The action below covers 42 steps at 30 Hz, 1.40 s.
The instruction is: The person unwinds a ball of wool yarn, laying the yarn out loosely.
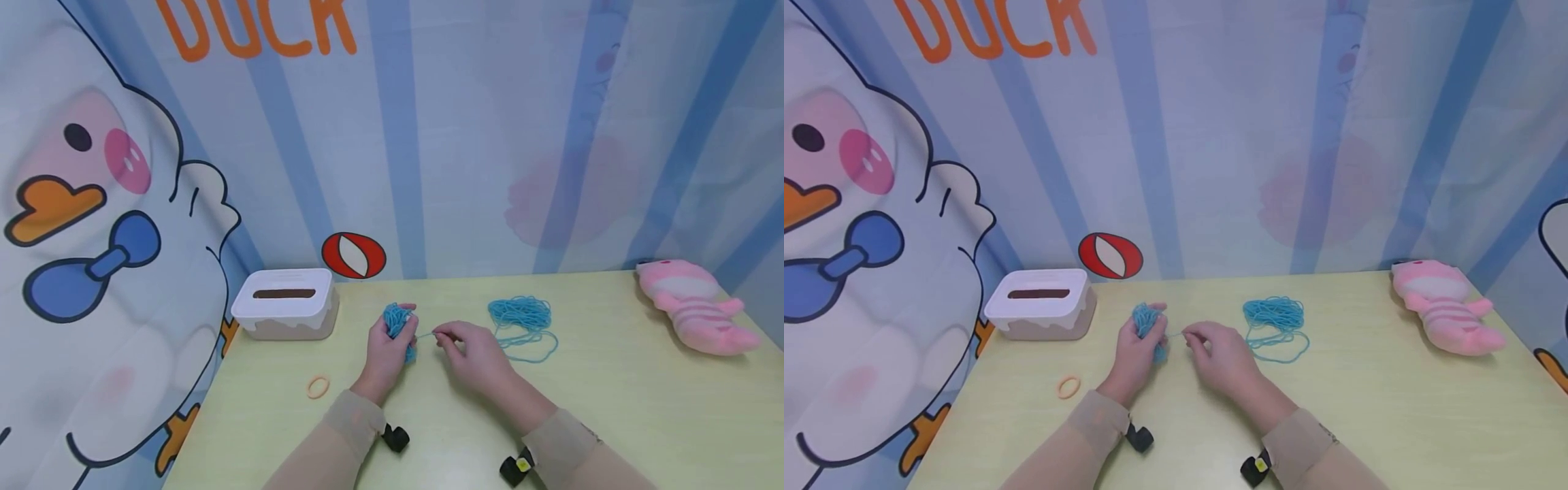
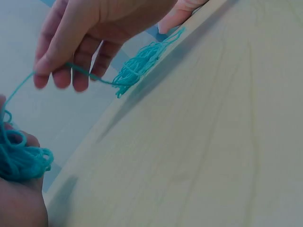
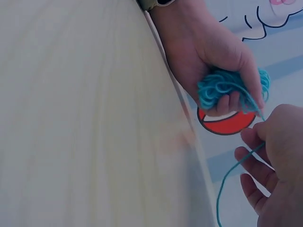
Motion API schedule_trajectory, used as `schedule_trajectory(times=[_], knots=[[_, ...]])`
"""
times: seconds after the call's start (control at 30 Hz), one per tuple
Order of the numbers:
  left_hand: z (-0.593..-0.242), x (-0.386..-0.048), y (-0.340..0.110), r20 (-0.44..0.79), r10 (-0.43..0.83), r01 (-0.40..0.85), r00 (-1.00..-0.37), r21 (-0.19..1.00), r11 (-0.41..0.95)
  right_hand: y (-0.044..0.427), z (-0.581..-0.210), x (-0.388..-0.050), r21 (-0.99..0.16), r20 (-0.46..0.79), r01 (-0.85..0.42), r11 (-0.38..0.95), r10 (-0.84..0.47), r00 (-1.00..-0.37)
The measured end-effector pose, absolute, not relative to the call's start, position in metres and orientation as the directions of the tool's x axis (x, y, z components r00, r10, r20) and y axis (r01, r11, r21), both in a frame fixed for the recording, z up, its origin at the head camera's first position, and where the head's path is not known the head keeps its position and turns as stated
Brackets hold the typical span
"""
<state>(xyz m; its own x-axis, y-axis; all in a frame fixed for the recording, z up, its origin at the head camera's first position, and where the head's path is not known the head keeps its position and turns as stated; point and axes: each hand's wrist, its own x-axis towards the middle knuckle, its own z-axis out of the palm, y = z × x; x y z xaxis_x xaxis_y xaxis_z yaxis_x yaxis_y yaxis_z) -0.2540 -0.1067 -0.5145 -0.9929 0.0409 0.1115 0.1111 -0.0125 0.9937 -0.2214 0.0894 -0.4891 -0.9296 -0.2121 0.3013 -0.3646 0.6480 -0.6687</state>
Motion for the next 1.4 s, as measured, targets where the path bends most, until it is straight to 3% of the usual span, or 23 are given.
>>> schedule_trajectory(times=[0.5, 0.8, 0.97, 1.4], knots=[[-0.519, -0.259, -0.108, 0.060, 0.101, 0.042, -0.993, 0.984, -0.173, 0.163, -0.476, -0.208, -0.595, 0.467, -0.418, 0.687, -0.128, -0.875], [-0.518, -0.256, -0.108, 0.120, -0.007, 0.120, -0.993, 0.990, -0.068, 0.195, -0.474, -0.203, -0.584, 0.511, -0.396, 0.709, -0.059, -0.858], [-0.517, -0.254, -0.107, 0.179, -0.041, 0.182, -0.983, 0.981, -0.068, 0.212, -0.477, -0.202, -0.593, 0.490, -0.350, 0.725, -0.019, -0.871], [-0.516, -0.256, -0.107, 0.136, -0.027, 0.139, -0.990, 0.973, -0.182, 0.258, -0.481, -0.207, -0.582, 0.326, -0.179, 0.793, 0.026, -0.945]])
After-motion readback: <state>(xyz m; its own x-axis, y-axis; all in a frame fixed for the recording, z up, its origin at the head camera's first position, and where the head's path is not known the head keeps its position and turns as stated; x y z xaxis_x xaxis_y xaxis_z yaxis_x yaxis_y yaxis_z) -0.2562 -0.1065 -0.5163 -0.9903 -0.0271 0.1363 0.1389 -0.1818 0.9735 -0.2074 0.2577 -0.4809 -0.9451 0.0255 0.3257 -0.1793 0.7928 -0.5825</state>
